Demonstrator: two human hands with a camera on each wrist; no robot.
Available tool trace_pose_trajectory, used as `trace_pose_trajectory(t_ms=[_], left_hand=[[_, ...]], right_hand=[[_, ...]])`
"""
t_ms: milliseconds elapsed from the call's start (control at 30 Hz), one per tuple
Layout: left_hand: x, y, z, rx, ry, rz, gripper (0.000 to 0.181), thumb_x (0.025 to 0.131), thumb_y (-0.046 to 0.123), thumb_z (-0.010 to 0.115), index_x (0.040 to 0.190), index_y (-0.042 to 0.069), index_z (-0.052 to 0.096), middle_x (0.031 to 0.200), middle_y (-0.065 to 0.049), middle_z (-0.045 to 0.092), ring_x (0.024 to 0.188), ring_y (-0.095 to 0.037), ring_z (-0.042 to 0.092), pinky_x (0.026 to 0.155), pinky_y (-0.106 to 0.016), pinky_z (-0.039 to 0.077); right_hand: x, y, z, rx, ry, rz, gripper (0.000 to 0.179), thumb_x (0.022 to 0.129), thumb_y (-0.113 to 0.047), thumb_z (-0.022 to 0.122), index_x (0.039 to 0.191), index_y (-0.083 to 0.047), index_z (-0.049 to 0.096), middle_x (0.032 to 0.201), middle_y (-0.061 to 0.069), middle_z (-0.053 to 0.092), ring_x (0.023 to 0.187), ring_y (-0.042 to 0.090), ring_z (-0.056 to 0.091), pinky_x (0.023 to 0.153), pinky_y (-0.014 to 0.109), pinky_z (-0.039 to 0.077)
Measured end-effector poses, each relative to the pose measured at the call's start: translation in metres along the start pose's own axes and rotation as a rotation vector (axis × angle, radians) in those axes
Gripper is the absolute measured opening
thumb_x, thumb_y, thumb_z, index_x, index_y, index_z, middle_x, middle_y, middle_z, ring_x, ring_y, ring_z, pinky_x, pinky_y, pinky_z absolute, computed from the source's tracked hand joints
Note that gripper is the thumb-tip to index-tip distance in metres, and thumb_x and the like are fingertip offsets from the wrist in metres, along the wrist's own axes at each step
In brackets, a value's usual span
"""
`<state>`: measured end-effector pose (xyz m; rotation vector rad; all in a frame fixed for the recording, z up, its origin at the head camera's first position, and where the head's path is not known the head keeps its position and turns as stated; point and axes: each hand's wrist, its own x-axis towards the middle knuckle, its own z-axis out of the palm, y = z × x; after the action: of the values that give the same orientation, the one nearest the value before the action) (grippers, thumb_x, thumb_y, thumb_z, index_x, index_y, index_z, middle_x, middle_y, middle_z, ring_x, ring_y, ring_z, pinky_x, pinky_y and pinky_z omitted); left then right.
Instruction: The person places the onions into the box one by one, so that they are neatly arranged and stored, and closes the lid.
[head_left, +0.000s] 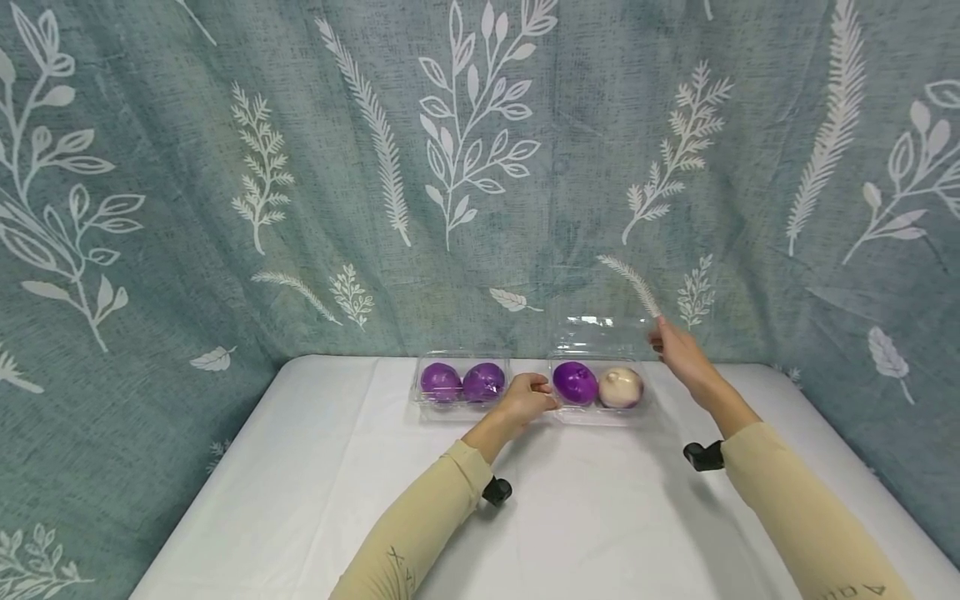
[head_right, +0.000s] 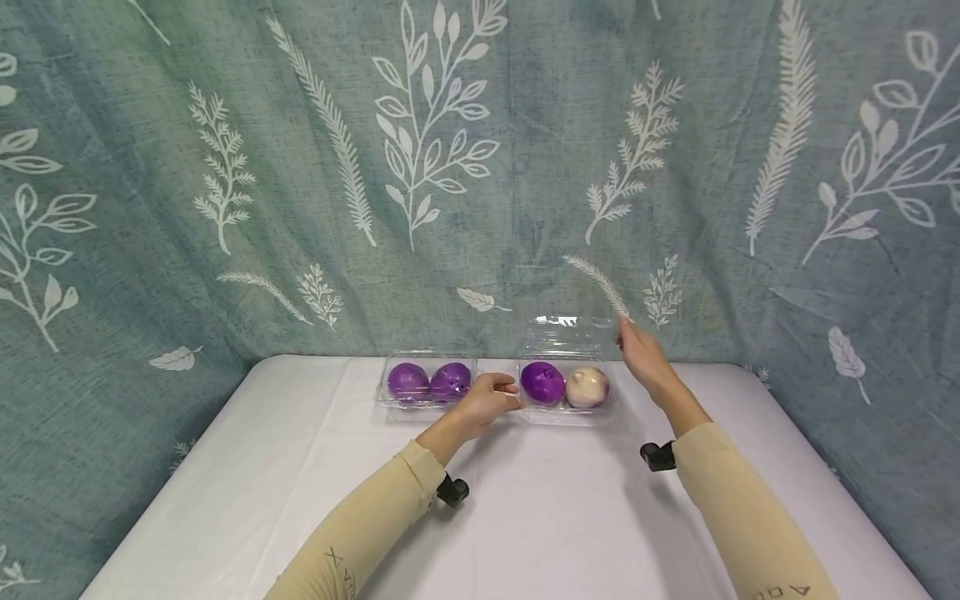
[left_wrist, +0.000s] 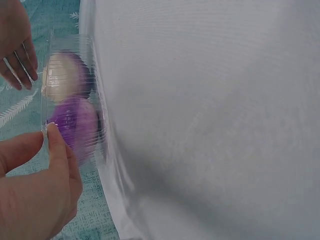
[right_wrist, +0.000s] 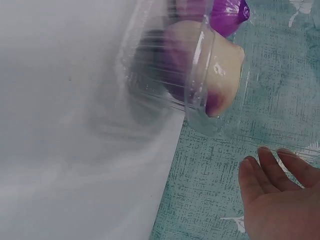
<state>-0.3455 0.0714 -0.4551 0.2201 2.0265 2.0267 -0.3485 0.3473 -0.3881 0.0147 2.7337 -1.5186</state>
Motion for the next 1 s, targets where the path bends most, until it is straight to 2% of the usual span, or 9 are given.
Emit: trace_pose_trajectory(t_ms=[200, 400, 533, 667, 800, 900, 1000], left_hand=[[0.001, -0.001, 0.001, 0.005, -0.005, -0.001, 0.054, 0.084, -0.021, 0.063, 0.136, -0.021, 0.047, 0.116, -0.025, 0.058, 0.09, -0.016, 0.055, 0.09, -0.028, 0.061], [0.003, -0.002, 0.001, -0.01, -0.005, -0.003, 0.056, 0.083, -0.023, 0.061, 0.137, -0.021, 0.045, 0.114, -0.024, 0.057, 0.09, -0.017, 0.056, 0.091, -0.03, 0.062], [0.003, -0.002, 0.002, -0.018, -0.004, -0.018, 0.058, 0.084, -0.022, 0.06, 0.14, -0.02, 0.043, 0.116, -0.025, 0.056, 0.094, -0.021, 0.058, 0.092, -0.032, 0.062], [0.0, -0.002, 0.003, -0.01, -0.004, -0.018, 0.055, 0.087, -0.021, 0.057, 0.14, -0.019, 0.042, 0.11, -0.022, 0.055, 0.096, -0.031, 0.064, 0.091, -0.035, 0.063], [-0.005, -0.002, 0.004, 0.064, -0.004, -0.008, 0.05, 0.093, -0.015, 0.056, 0.141, -0.017, 0.042, 0.104, -0.017, 0.056, 0.097, -0.036, 0.069, 0.087, -0.033, 0.064], [-0.008, -0.001, 0.004, 0.119, -0.014, -0.017, 0.049, 0.098, -0.009, 0.056, 0.144, -0.016, 0.04, 0.103, -0.014, 0.057, 0.095, -0.033, 0.071, 0.086, -0.03, 0.064], [-0.011, -0.002, 0.002, 0.11, -0.029, -0.037, 0.051, 0.098, -0.007, 0.058, 0.145, -0.016, 0.039, 0.101, -0.015, 0.059, 0.095, -0.033, 0.071, 0.088, -0.032, 0.063]], right_hand=[[-0.016, 0.008, 0.0, 0.029, -0.031, -0.016, 0.085, 0.109, -0.055, 0.016, 0.154, 0.017, 0.02, 0.158, 0.038, 0.024, 0.148, 0.05, 0.024, 0.124, 0.057, 0.029], [-0.032, 0.018, 0.002, 0.011, -0.05, -0.024, 0.083, 0.109, -0.057, 0.026, 0.158, 0.01, 0.02, 0.161, 0.034, 0.024, 0.148, 0.05, 0.026, 0.122, 0.06, 0.031], [-0.042, 0.028, 0.002, -0.026, -0.087, -0.047, 0.07, 0.112, -0.043, 0.033, 0.158, 0.008, 0.023, 0.161, 0.034, 0.024, 0.145, 0.053, 0.03, 0.118, 0.065, 0.033], [-0.05, 0.038, 0.003, -0.056, -0.113, -0.055, 0.062, 0.112, -0.029, 0.04, 0.157, 0.009, 0.023, 0.159, 0.036, 0.024, 0.142, 0.055, 0.033, 0.113, 0.067, 0.039], [-0.053, 0.047, 0.008, -0.078, -0.131, -0.016, 0.062, 0.11, -0.024, 0.045, 0.157, 0.011, 0.022, 0.158, 0.037, 0.024, 0.14, 0.055, 0.035, 0.11, 0.064, 0.045], [-0.054, 0.052, 0.012, -0.096, -0.133, 0.002, 0.062, 0.109, -0.022, 0.046, 0.155, 0.013, 0.023, 0.157, 0.038, 0.026, 0.138, 0.055, 0.038, 0.108, 0.06, 0.048], [-0.054, 0.055, 0.015, -0.101, -0.128, 0.002, 0.06, 0.11, -0.02, 0.045, 0.152, 0.017, 0.024, 0.152, 0.04, 0.032, 0.134, 0.054, 0.044, 0.105, 0.057, 0.052]])
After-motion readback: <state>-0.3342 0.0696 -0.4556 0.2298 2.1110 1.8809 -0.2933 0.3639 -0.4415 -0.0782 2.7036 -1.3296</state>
